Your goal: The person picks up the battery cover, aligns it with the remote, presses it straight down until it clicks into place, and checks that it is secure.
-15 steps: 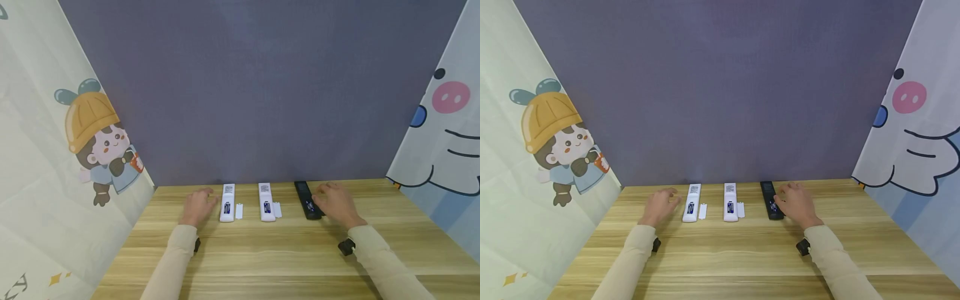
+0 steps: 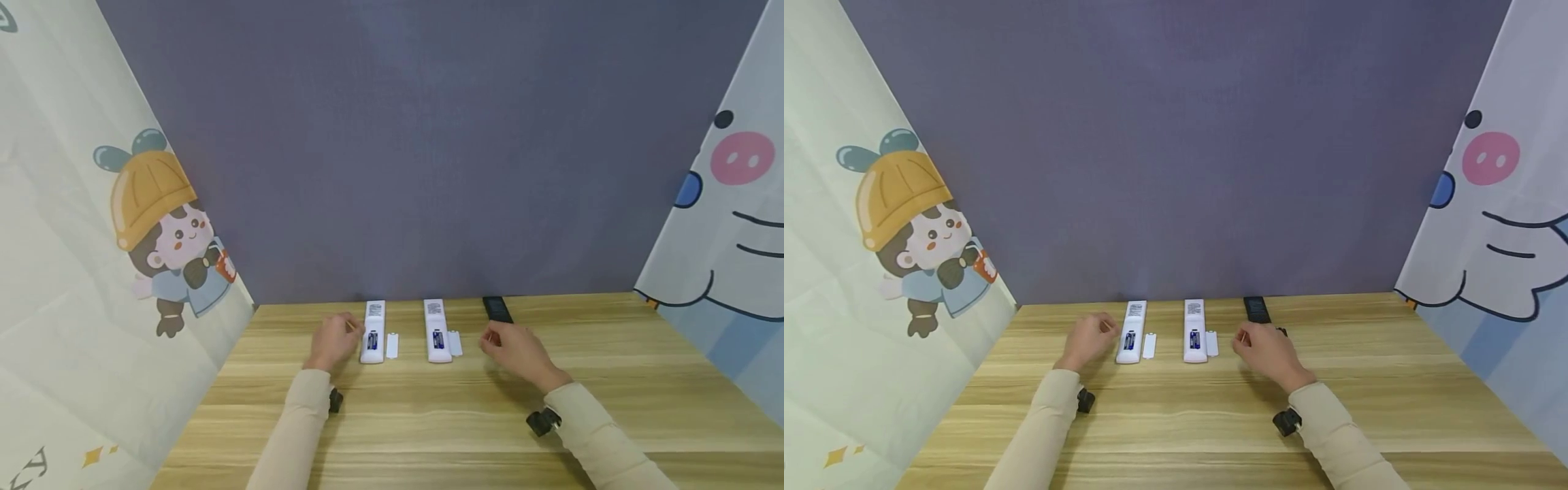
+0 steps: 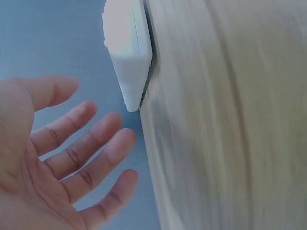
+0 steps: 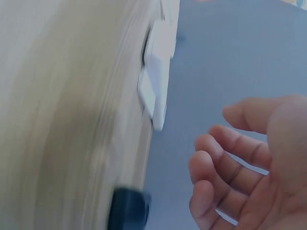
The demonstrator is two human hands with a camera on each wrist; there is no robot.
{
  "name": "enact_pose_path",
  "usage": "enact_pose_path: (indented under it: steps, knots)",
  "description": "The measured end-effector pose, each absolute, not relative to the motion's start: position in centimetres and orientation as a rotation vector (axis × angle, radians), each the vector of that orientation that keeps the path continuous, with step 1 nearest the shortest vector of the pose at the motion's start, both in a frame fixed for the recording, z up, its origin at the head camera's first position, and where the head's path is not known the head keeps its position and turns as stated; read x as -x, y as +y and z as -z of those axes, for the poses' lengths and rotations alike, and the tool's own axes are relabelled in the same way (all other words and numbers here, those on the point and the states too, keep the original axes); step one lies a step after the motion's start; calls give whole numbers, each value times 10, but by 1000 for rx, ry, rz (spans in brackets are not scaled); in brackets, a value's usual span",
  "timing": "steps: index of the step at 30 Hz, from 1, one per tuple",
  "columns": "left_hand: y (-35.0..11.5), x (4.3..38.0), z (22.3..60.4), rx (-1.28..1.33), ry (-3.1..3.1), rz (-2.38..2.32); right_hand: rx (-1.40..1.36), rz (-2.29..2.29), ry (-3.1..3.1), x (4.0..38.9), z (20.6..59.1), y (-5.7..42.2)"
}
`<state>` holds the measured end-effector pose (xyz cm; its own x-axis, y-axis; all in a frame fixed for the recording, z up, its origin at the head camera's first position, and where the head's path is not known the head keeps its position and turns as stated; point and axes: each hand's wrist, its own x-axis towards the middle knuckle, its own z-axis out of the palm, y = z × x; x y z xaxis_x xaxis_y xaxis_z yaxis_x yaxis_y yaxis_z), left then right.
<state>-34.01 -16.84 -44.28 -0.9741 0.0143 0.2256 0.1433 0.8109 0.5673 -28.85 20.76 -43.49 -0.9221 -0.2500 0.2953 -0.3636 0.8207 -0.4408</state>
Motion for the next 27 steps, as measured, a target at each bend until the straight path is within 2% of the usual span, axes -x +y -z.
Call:
enact_pose_path:
  steps: [16, 27]
  knots:
    - [-172, 342, 455, -22, -2822, 1045, -572, -972, -2774, 264, 443, 124]
    - [-174, 343, 457, -139, -2840, 1107, -533, -1081, -2801, 255, 448, 76]
